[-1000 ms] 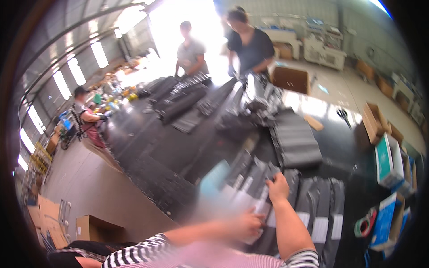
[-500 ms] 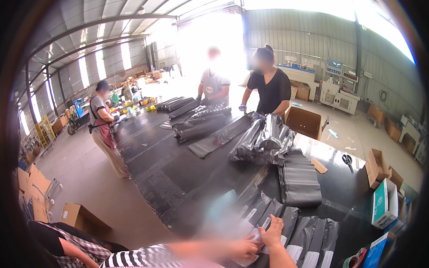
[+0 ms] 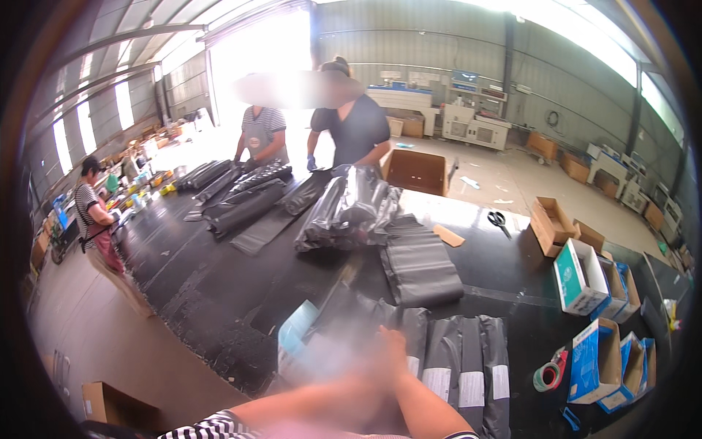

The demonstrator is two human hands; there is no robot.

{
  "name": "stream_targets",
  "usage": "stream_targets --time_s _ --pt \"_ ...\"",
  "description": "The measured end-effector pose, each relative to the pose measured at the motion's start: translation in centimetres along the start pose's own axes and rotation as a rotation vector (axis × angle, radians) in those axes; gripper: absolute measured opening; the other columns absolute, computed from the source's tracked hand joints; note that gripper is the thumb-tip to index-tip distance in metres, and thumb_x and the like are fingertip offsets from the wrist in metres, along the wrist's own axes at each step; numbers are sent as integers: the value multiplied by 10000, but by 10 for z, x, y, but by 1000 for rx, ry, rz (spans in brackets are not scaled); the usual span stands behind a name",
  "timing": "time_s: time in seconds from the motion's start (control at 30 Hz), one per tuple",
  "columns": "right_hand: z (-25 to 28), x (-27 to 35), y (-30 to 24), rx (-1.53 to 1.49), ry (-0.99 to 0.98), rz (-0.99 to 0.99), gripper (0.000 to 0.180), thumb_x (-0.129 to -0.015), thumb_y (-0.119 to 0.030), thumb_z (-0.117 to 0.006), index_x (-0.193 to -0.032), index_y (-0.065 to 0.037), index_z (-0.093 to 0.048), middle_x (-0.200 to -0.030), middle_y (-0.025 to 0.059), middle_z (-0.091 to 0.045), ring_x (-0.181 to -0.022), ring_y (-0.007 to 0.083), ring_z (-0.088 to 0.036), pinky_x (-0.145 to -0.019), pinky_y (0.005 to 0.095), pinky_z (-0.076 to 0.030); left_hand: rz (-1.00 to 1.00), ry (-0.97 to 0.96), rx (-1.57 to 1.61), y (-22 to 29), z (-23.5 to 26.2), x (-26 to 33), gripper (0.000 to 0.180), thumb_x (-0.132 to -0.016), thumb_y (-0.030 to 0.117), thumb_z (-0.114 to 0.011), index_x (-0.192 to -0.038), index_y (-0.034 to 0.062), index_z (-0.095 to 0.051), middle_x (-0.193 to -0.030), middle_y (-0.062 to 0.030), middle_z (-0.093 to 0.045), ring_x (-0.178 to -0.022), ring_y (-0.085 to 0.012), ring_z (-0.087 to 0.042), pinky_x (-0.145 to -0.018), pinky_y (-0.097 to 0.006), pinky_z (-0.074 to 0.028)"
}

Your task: The person applies adhesive labels from a roll onto long black packages on a table and then wraps a blue protective material around one of the packages.

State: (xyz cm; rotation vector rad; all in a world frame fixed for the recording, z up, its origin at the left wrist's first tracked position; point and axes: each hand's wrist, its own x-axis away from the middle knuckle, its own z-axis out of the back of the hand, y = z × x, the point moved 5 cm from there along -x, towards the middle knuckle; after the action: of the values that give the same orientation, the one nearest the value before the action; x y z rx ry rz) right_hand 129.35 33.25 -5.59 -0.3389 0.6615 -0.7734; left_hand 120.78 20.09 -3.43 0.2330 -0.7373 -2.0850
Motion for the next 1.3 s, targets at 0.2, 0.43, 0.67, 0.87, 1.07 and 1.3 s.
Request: stream_targets --time_s 0.2,0.43,0.67,0.87,1.07,1.3 --pt "25 -1 -20 44 -47 -60 809 -778 -284 -808 -1443 -23 -429 -1309 197 -512 -1286 395 -427 -1131 494 -315 -32 10 7 -2 -6 -6 429 -982 391 -592 -1288 93 -626 -1380 -115 -591 -1479 -262 -340 -1223 -605 -128" --pt "31 -16 -41 48 -241 -254 813 -777 -256 -803 -1457 -26 -422 -1326 219 -512 -1270 408 -445 -1126 497 -323 -16 23 46 -3 -5 1 377 -963 358 -622 -1225 89 -642 -1379 -108 -592 -1485 -256 -332 -1226 -611 -105" --pt "-3 2 15 -51 44 -100 823 -780 -225 -785 -1477 -10 -402 -1328 264 -517 -1284 454 -430 -1133 523 -304 -149 152 3 -11 -21 -10 359 -931 328 -657 -1177 66 -651 -1219 -137 -645 -1401 -312 -432 -1188 -593 -235" --pt "-3 -2 26 -45 73 -183 579 -946 -288 -642 -1436 -20 -489 -1295 267 -597 -1249 472 -490 -1096 537 -363 -206 286 143 -14 -28 -19 326 -913 321 -653 -930 -1 -703 -1115 -229 -668 -1234 -436 -529 -1038 -493 -445" --pt "3 -1 76 -463 80 -320 607 -837 -74 -736 -1388 10 -496 -1212 152 -594 -1096 256 -596 -924 364 -487 -143 283 235 -28 -30 -28 320 -887 344 -683 -977 38 -708 -1082 -234 -671 -1101 -393 -601 -970 -493 -474" --pt "105 72 -48 -859 -292 -374 352 -821 -40 -719 -1168 -41 -661 -1071 57 -679 -905 137 -636 -783 270 -524 -114 676 297 19 51 6 268 -915 291 -695 -966 42 -611 -902 -161 -622 -917 -390 -614 -786 -473 -475"
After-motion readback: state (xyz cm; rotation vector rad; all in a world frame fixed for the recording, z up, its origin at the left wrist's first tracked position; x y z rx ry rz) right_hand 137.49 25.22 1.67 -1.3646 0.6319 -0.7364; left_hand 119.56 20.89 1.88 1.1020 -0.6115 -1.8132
